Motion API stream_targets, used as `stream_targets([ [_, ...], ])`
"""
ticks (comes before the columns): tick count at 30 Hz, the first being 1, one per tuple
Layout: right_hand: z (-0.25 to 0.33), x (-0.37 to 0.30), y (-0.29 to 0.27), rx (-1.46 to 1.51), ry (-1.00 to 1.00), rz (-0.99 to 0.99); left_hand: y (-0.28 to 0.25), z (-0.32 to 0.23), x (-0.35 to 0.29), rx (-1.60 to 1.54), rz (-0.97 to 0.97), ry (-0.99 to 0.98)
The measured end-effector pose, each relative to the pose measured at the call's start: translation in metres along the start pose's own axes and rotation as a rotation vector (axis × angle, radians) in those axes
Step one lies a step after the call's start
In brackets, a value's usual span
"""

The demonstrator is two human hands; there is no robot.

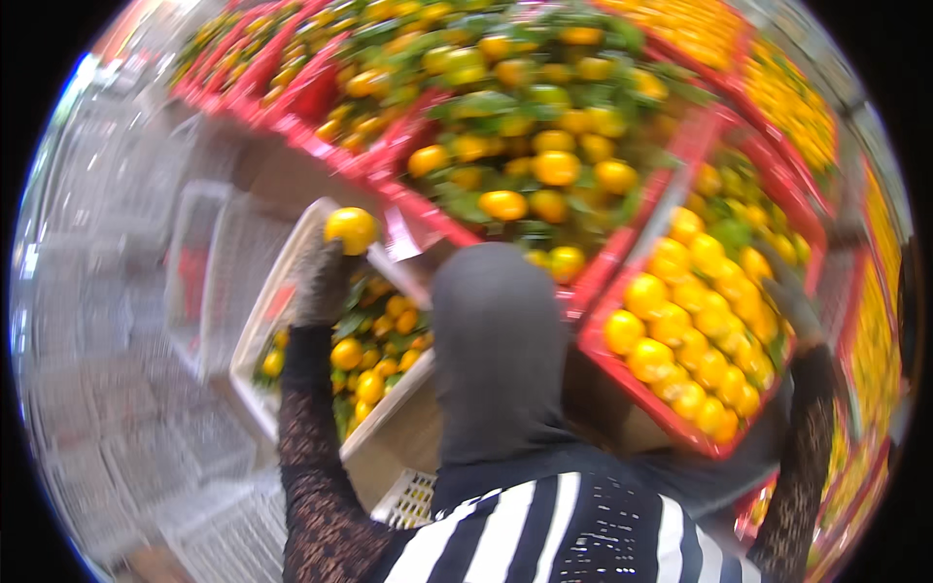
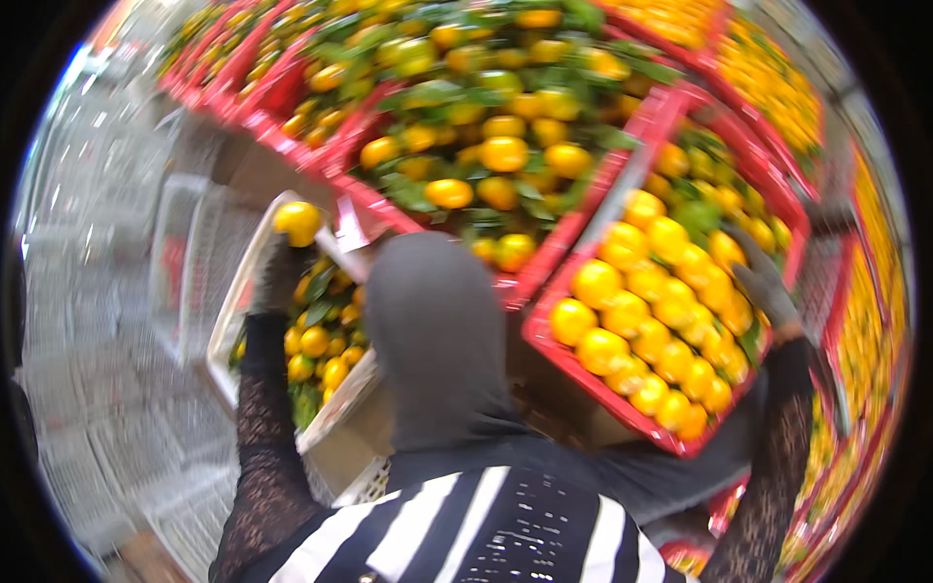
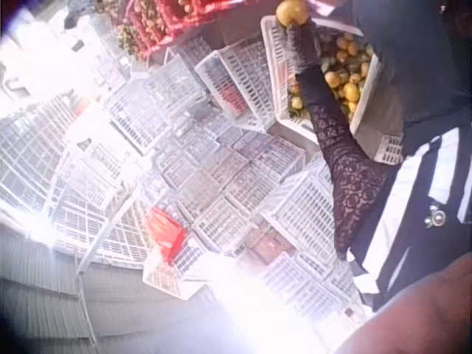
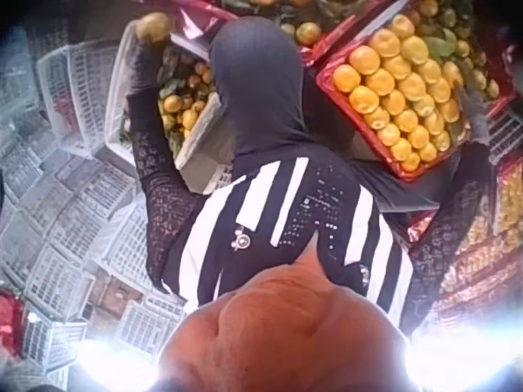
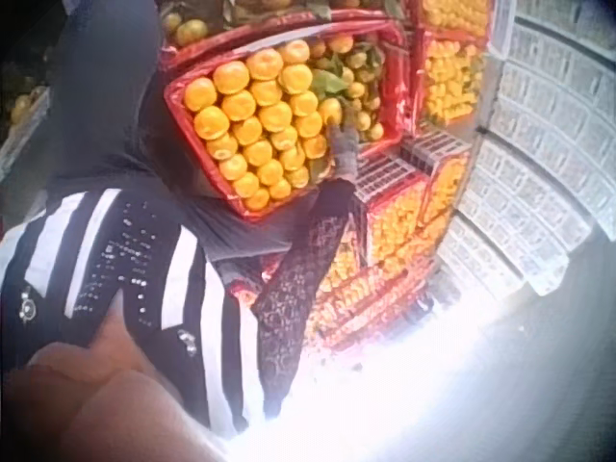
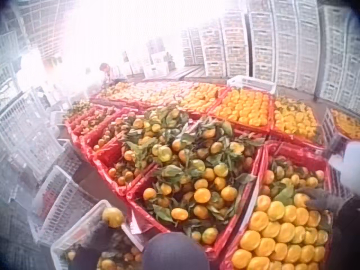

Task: The person sits among red crates of oranges and repeatedly picks individual fruits, removes leaves, and transfers them into a white basket. The person continues this sorting process across multiple crates.

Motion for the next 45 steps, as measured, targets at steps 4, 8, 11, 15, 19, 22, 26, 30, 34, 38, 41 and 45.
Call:
stream_targets([
  [4,0.015,-0.002,0.001,-0.104,0.017,-0.090,0.270,-0.041,0.011,0.389,0.612,0.205],
  [8,0.009,0.005,-0.001,-0.288,0.062,-0.218,0.486,0.050,-0.008,0.619,1.069,0.238],
  [11,-0.001,0.004,-0.001,-0.347,0.128,-0.208,0.549,0.161,-0.015,0.871,1.162,-0.068],
  [15,0.007,-0.002,-0.003,-0.391,0.013,-0.235,0.587,0.208,-0.018,1.247,1.266,0.327],
  [19,-0.007,0.011,0.003,-0.339,-0.021,-0.236,0.586,0.223,-0.006,1.455,1.359,0.348],
  [22,-0.006,0.029,0.010,-0.334,-0.128,-0.288,0.595,0.232,-0.034,1.445,1.653,0.909],
  [26,-0.003,0.034,0.016,-0.281,-0.181,-0.321,0.605,0.238,-0.014,1.118,1.301,0.613],
  [30,-0.018,0.037,0.020,-0.239,-0.012,-0.278,0.587,0.208,-0.032,1.446,1.280,0.447],
  [34,-0.023,0.038,0.023,0.050,-0.004,-0.174,0.475,0.013,-0.011,1.310,0.969,0.663],
  [38,-0.024,0.040,0.021,-0.068,0.038,-0.141,0.145,-0.127,0.025,1.047,0.101,0.886],
  [41,-0.025,0.042,0.021,-0.101,0.125,-0.088,-0.040,-0.027,0.060,2.000,-0.215,0.559],
  [45,-0.022,0.044,0.020,0.114,0.159,0.055,-0.162,0.162,0.094,0.958,-0.262,-0.266],
])
Point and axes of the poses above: each hand's wrist, its own x-axis towards the middle knuckle, its own y-axis out of the palm, z = x × y, the point moved 9 cm from there along x, towards the middle knuckle
